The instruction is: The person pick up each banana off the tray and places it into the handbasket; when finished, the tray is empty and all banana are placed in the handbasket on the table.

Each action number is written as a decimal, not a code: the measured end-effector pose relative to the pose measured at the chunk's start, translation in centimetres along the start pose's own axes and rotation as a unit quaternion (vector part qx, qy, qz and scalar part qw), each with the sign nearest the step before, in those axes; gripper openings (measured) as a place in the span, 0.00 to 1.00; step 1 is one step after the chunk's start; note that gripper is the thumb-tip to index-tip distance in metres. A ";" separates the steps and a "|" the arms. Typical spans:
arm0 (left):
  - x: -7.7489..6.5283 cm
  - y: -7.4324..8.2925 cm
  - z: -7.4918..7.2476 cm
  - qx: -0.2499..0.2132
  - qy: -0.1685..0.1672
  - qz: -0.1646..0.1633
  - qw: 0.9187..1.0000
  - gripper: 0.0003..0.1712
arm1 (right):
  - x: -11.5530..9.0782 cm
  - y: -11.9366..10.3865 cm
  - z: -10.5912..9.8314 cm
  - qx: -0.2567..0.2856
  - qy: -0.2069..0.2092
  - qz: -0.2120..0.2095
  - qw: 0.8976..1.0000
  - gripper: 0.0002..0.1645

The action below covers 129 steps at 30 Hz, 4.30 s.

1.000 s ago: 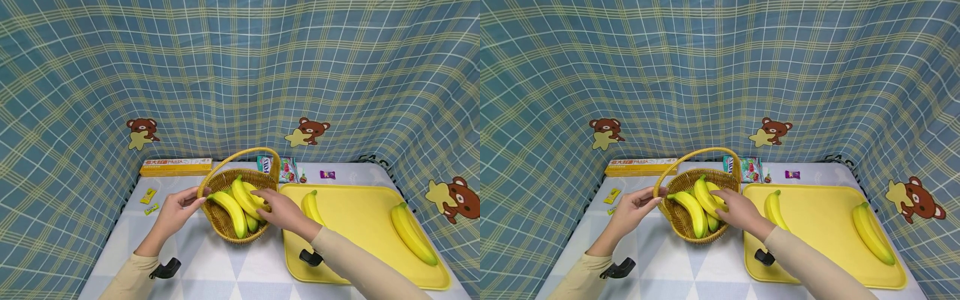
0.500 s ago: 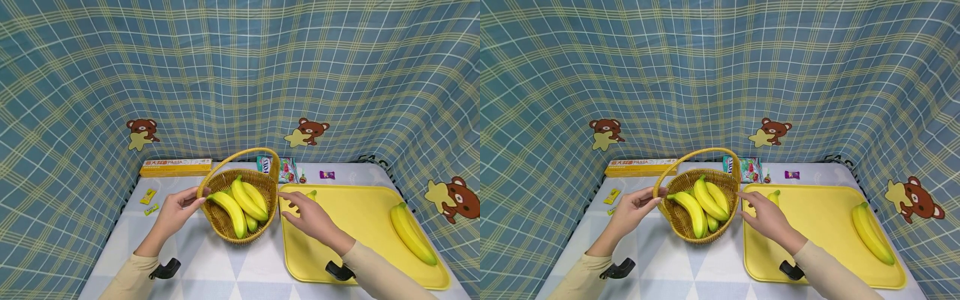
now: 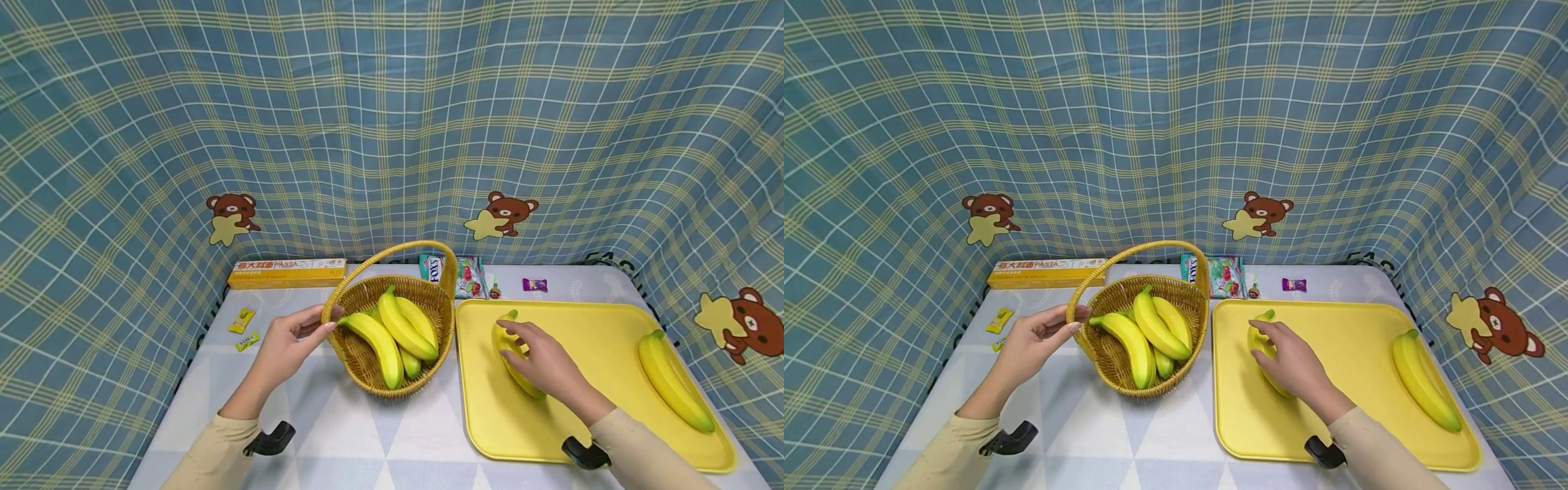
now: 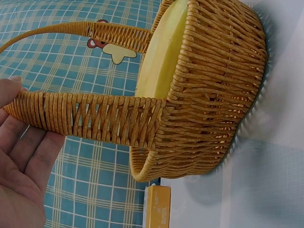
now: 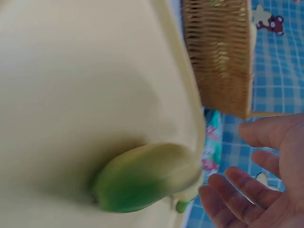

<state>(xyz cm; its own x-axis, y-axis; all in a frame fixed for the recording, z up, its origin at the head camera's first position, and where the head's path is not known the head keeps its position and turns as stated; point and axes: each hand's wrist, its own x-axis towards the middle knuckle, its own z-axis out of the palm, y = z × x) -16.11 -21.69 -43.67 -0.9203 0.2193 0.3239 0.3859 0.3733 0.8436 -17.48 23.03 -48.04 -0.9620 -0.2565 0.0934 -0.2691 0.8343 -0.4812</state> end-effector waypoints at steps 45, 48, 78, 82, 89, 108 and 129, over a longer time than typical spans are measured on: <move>-0.1 0.0 0.1 0.005 0.003 0.001 1.000 0.16 | -1.1 -1.3 -1.7 0.033 -0.036 -0.004 0.999 0.35; -0.1 0.1 0.0 0.007 0.002 0.002 1.000 0.16 | -1.2 -2.9 -2.4 0.040 -0.041 -0.024 0.998 0.35; 0.0 -0.1 0.0 -0.008 -0.003 0.000 1.000 0.16 | 9.0 -11.2 1.5 0.080 -0.155 -0.074 0.982 0.32; 0.0 -0.1 0.0 -0.003 -0.005 -0.002 1.000 0.16 | 10.0 -11.3 2.0 0.081 -0.164 -0.064 0.981 0.32; -0.1 0.0 0.0 0.002 0.000 -0.005 1.000 0.16 | 10.9 -10.9 2.0 0.109 -0.199 -0.068 0.972 0.32; -0.1 -0.2 -0.1 0.014 -0.001 -0.003 1.000 0.17 | 10.9 -11.2 2.2 0.057 -0.180 -0.077 0.979 0.39; -0.2 -0.2 0.0 -0.003 -0.003 -0.001 1.000 0.16 | 10.9 -10.7 2.1 0.021 -0.119 -0.080 0.989 0.24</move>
<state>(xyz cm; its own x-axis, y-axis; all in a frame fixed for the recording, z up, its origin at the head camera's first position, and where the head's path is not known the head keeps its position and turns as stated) -16.04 -21.80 -43.91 -0.9209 0.2235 0.3193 0.3831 0.3690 0.8468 -24.98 10.26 -43.70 -0.8682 -0.4950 -0.0347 -0.4098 0.7547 -0.5123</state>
